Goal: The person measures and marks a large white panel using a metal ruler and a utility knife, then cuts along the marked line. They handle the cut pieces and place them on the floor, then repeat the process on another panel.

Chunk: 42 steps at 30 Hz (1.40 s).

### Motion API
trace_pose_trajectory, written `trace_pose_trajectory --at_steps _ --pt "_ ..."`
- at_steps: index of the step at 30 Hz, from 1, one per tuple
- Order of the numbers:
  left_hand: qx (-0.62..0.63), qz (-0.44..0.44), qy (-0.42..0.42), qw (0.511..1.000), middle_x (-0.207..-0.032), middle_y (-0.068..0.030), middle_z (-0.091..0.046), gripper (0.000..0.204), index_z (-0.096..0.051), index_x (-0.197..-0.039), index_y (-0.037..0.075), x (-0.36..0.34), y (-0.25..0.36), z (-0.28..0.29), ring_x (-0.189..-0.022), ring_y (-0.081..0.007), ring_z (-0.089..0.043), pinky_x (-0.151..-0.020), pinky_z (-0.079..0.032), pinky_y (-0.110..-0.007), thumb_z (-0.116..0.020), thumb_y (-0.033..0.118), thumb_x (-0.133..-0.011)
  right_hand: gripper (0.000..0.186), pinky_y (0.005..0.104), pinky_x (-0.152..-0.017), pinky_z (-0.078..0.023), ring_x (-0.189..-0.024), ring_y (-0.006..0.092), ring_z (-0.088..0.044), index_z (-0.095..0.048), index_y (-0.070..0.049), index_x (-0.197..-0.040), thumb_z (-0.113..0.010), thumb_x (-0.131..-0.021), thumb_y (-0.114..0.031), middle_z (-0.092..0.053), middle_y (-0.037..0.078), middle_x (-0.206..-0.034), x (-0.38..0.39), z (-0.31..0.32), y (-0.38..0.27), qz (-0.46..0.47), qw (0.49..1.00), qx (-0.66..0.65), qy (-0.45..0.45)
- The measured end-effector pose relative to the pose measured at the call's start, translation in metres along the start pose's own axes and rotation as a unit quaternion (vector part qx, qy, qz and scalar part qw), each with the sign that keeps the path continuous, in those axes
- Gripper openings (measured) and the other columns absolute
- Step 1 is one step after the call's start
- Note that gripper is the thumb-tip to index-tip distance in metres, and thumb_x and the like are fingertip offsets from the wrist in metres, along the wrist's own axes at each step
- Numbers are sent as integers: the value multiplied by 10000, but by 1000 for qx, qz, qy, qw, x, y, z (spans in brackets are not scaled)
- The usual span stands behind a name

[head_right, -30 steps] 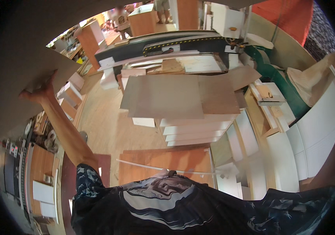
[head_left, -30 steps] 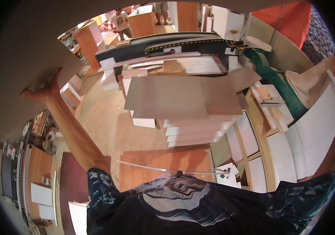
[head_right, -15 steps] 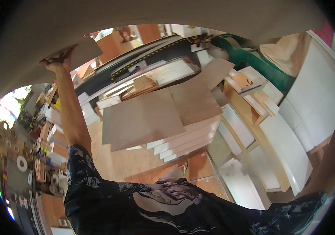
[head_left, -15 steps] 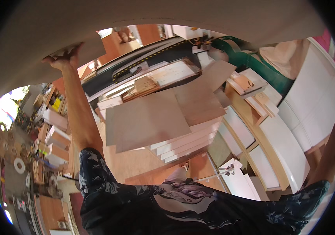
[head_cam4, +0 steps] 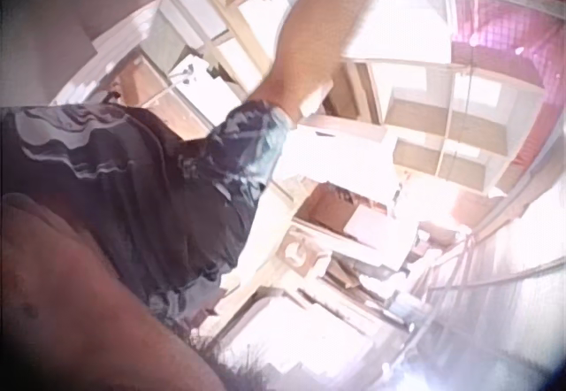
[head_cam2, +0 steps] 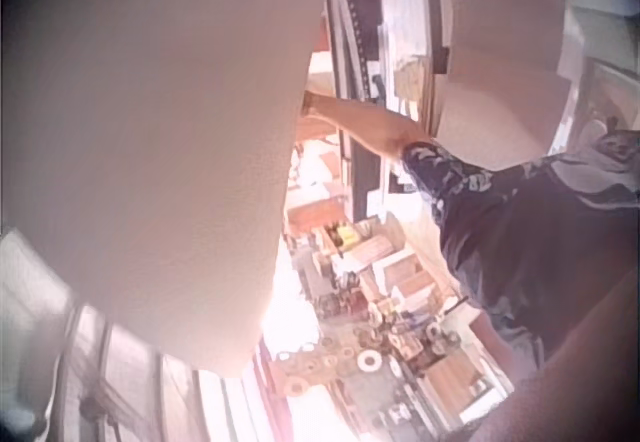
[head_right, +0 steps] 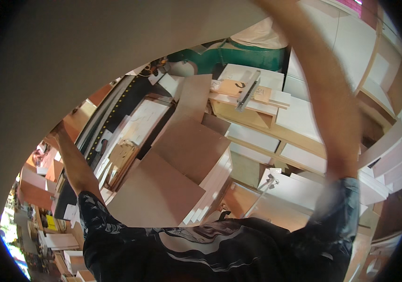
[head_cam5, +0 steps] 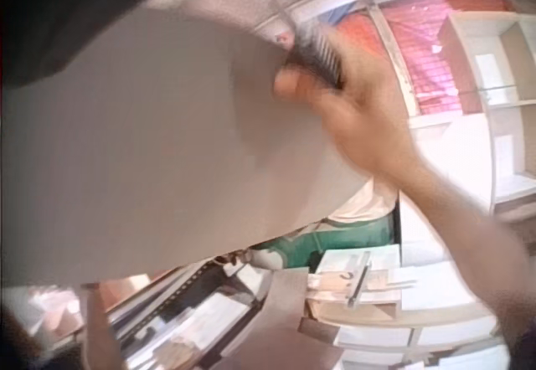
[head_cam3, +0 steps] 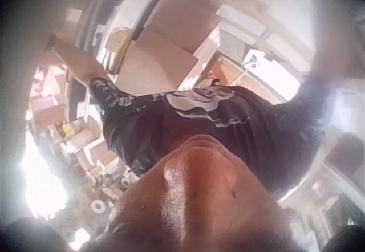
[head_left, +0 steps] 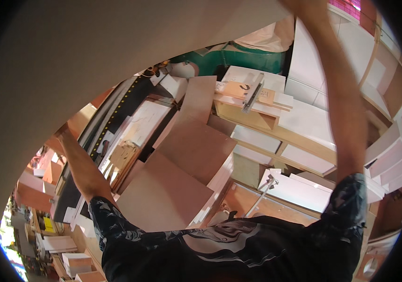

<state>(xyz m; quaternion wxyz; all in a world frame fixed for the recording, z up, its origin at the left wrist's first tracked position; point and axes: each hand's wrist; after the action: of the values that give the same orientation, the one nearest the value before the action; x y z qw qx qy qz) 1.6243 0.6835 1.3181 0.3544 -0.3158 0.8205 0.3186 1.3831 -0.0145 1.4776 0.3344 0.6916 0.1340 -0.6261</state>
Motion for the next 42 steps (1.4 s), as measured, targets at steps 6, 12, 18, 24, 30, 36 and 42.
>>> trace_pose_trajectory --at_steps 6,12,18,24,30,36,42 --pt "21 -72 128 989 -1433 -130 -596 722 -564 -1432 83 118 -48 104 -1338 -355 -543 -1173 -382 -582 -642 555 -890 301 407 -778 -429 -865 261 -639 -717 -130 -1055 -723 -754 -128 -731 35 -1058 176 -123 -75 -24 995 -69 -69" --pt "-34 -20 309 950 -1433 -145 -595 729 -562 -1433 78 302 -98 136 -1327 -360 -552 -1166 -389 -589 -629 570 -899 253 404 -847 -433 -998 201 -674 -696 -141 -1062 -727 -811 -125 -729 -1 -1102 357 -134 -151 -41 979 -113 -167" --pt "-79 45 459 884 -1432 -160 -594 737 -559 -1434 72 475 -56 116 -1316 -365 -561 -1159 -395 -596 -617 586 -908 231 479 -1062 -443 -1135 226 -651 -668 -154 -1033 -733 -815 -115 -704 -12 -1214 481 -121 -183 -95 937 -152 -299" --pt "222 65 434 870 -1543 -223 -473 894 -438 -1525 29 613 23 37 -1408 -421 -457 -1210 -308 -617 -513 697 -934 197 553 -1184 -367 -1338 249 -559 -638 -163 -1068 -669 -873 -176 -641 5 -1385 534 -111 -184 -125 921 -103 -353" --pt "147 110 519 835 -1729 -196 -24 1042 -50 -1665 121 649 56 -107 -1590 -401 -63 -1266 -153 -660 -468 757 -953 202 540 -1210 -355 -1379 251 -516 -664 -199 -1110 -630 -911 -192 -624 -5 -1403 571 -72 -187 -118 931 -31 -345" --pt "-83 225 616 751 -1657 -204 -262 876 -145 -1620 38 628 43 -185 -1520 -396 -286 -1230 -323 -555 -583 504 -1021 317 475 -1273 -251 -1492 289 -409 -564 -282 -1325 -550 -1012 -233 -517 4 -1558 591 41 -226 -359 860 -114 -346" --pt "-276 267 466 797 -1545 -190 -425 699 -324 -1531 14 644 37 -186 -1427 -379 -421 -1196 -389 -489 -572 437 -1031 491 469 -1065 -460 -1258 301 -594 -575 -208 -1345 -654 -864 -146 -651 107 -1293 659 229 -294 -497 766 -5 -408"
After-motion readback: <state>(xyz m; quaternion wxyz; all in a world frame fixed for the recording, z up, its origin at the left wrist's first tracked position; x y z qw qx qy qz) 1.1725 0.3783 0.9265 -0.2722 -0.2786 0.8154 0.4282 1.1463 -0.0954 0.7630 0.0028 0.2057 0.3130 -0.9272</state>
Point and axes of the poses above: each hand's wrist, its own x-axis away from the middle knuckle, its own z-axis out of the back of the hand, y = z × x
